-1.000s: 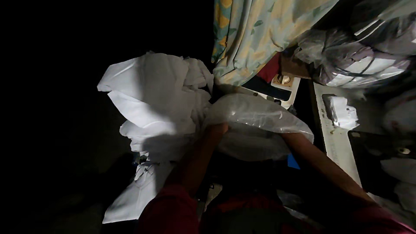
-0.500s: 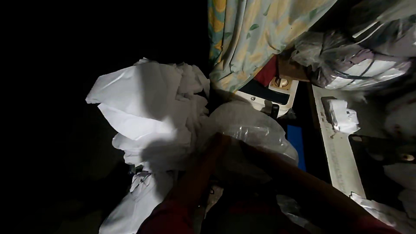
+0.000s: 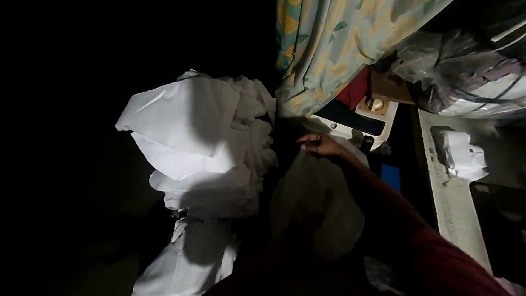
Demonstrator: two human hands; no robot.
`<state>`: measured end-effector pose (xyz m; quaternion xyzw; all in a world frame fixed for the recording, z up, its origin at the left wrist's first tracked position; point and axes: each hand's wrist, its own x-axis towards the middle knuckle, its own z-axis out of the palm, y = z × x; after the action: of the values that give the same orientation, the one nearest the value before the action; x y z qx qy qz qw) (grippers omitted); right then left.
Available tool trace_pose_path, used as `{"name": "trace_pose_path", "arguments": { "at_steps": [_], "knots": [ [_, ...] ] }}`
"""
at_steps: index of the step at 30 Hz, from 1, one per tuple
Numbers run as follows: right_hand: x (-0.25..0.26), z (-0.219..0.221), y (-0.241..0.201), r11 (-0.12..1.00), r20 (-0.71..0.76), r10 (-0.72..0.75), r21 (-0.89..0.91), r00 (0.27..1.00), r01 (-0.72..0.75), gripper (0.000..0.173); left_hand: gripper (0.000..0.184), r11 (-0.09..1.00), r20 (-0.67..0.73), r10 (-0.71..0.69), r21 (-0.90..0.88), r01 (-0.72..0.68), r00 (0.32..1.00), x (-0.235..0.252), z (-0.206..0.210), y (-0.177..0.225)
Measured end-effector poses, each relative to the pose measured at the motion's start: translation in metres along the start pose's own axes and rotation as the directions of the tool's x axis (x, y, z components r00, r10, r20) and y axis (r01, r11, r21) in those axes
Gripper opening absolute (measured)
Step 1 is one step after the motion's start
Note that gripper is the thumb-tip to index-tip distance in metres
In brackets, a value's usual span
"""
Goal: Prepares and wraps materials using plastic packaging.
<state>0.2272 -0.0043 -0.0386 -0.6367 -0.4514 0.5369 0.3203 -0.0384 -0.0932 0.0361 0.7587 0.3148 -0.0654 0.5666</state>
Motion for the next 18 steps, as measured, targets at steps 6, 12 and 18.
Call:
{"name": "trace_pose_path", "arguments": {
  "at_steps": [6,12,18],
  "knots": [
    [0.005,0.004,0.053,0.964,-0.275,0.265,0.091,0.924,-0.249,0.033,0.022,0.994,-0.664,-0.105,-0.087,0.063,0.741,0.018,-0.026,-0.029],
    [0.001,0.007,0.018,0.958,-0.12,0.277,-0.047,0.953,-0.284,0.064,0.051,0.968,-0.489,-0.243,-0.069,0.24,0.838,0.053,-0.042,-0.04],
    [-0.079,0.076,-0.027,0.682,-0.018,0.056,-0.73,0.998,-0.051,0.078,0.046,0.874,-0.325,-0.345,0.231,0.427,0.881,0.096,-0.063,-0.012]
  ]
}}
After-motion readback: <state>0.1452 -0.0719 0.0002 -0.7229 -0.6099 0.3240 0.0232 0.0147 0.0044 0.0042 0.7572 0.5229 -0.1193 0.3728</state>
